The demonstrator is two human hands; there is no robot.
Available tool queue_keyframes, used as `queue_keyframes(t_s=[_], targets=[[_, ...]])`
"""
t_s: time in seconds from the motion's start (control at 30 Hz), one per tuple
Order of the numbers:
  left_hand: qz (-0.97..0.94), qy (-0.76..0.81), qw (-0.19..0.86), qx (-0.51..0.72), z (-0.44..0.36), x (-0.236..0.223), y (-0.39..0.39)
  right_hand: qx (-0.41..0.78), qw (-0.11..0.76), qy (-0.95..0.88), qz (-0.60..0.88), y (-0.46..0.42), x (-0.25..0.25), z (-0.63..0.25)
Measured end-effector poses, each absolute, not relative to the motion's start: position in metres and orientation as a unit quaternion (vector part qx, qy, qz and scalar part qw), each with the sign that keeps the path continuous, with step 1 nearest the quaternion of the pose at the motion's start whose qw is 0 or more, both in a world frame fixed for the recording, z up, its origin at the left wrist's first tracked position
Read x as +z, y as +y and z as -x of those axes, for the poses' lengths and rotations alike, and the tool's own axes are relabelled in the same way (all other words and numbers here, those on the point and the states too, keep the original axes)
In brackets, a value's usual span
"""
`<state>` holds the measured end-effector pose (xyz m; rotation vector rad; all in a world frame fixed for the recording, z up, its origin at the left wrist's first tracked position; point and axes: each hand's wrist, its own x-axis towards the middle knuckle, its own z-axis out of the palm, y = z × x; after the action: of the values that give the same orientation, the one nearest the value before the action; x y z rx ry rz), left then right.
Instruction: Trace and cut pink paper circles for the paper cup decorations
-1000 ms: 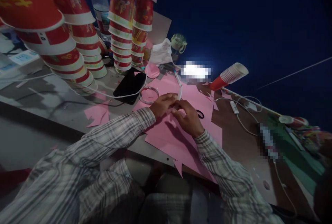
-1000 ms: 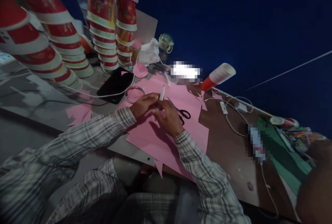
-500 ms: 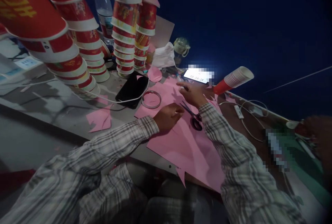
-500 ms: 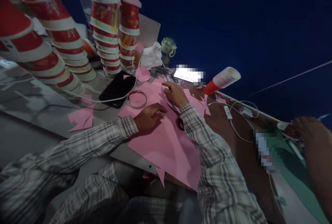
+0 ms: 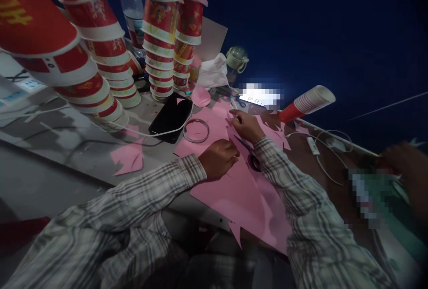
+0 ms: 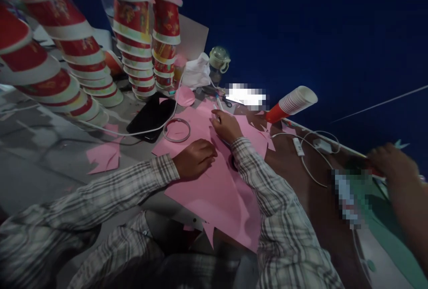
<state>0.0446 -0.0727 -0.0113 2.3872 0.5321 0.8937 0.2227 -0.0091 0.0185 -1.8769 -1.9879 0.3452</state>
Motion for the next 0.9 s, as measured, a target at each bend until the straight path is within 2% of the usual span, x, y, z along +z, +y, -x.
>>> queue_keyframes(t_s=[0.5, 0.73, 0.9], targets=[[-0.928, 0.186, 0.182, 0.267, -0.043, -0.014, -0.071, 0.097, 0.297, -0.686, 0.657, -0.124, 0.017, -0.234], [-0.952, 0.187, 0.145, 0.193, -0.043, -0.016, -0.068, 0.043, 0.354, -0.665, 0.657, -0.134, -0.001, -0.231], [-0.953, 0.19, 0.145, 0.187, -0.044, -0.018, -0.068, 0.011, 0.358, -0.679, 0.641, -0.134, -0.005, -0.232]])
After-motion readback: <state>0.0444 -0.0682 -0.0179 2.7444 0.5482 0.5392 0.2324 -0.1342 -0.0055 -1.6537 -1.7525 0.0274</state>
